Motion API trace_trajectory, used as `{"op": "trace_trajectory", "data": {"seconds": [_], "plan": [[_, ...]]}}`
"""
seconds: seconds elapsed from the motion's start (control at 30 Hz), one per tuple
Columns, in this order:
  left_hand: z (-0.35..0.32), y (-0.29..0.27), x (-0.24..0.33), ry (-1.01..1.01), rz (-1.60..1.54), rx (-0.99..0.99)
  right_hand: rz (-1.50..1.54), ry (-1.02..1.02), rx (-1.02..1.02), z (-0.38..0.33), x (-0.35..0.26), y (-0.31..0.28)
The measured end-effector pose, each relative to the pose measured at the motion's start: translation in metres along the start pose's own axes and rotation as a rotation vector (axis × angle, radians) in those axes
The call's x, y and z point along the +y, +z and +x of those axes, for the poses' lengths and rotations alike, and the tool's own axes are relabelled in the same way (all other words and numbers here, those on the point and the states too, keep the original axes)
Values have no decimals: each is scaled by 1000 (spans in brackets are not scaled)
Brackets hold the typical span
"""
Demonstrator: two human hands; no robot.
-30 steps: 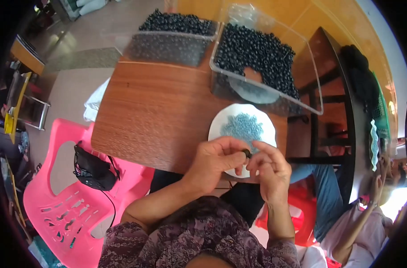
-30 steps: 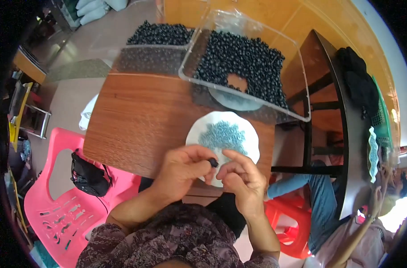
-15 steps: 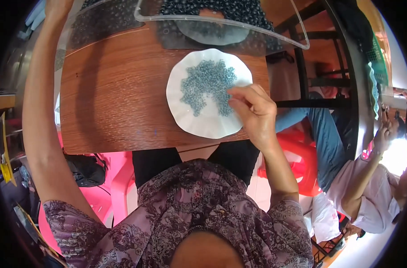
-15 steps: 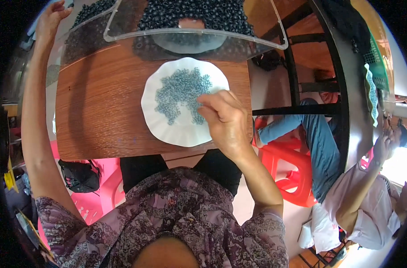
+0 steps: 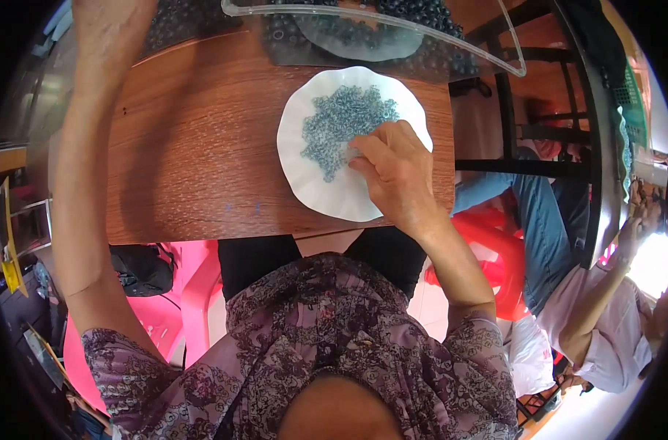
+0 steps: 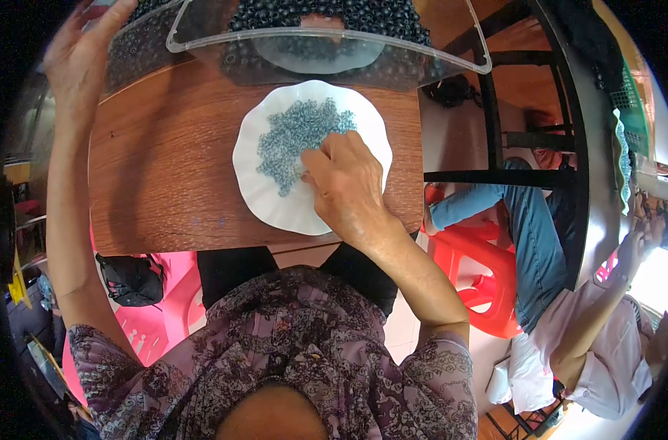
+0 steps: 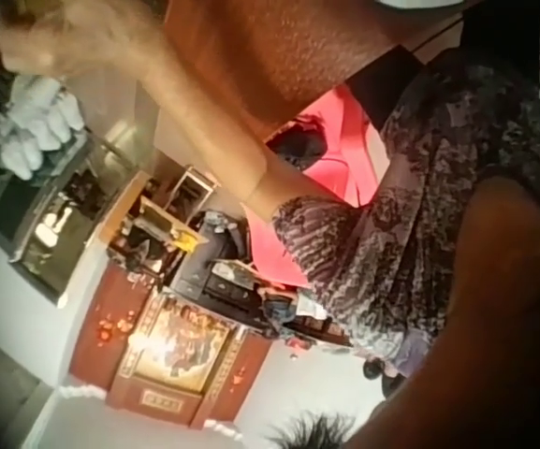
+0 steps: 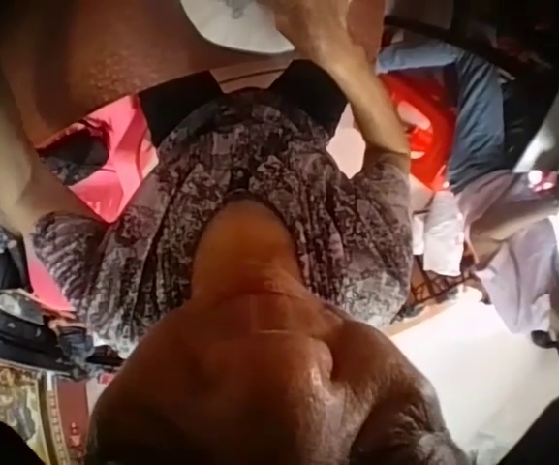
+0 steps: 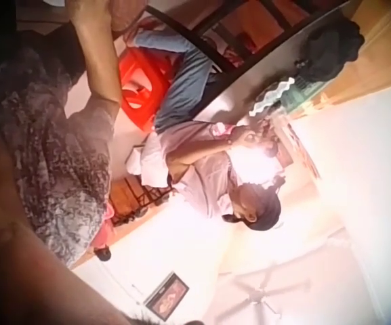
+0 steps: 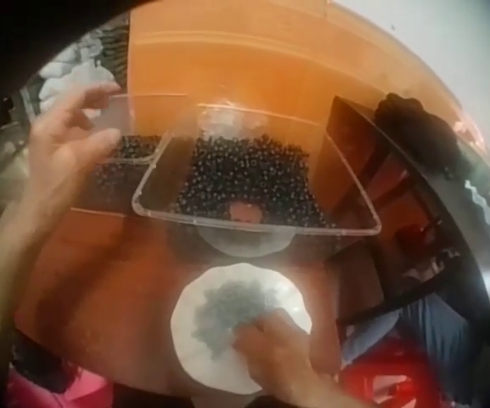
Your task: Inspect small black circular components from a large plastic bin and place them onto a white plate.
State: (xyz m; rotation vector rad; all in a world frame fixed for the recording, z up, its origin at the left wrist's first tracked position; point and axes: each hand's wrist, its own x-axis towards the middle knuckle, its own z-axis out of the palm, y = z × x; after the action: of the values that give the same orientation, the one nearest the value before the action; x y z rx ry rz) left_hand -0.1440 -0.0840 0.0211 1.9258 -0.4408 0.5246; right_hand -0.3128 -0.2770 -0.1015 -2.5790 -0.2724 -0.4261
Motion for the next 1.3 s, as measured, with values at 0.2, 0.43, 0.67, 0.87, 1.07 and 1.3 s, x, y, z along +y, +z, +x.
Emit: {"op": "trace_trajectory", "data": {"seconds": [0.2,0.43,0.67,0.87,1.07,1.3], "plan": [[-7,-10,6,294,139,-53,-68,-81,-11,6,-2,9],[-2,15,15,352,101,-147,92,36,33,3,0,-4],[31,31,-5,542,64,-266,36,-34,5,7,-3,0],[36,61,9,633,123,-328,-80,-134,28,11,6,12],[46,79,-8,623,209,-510,-5,-138,-7,9,4,14],[70,127,-38,552,362,-713,83,-149,-63,8,-3,17]]}}
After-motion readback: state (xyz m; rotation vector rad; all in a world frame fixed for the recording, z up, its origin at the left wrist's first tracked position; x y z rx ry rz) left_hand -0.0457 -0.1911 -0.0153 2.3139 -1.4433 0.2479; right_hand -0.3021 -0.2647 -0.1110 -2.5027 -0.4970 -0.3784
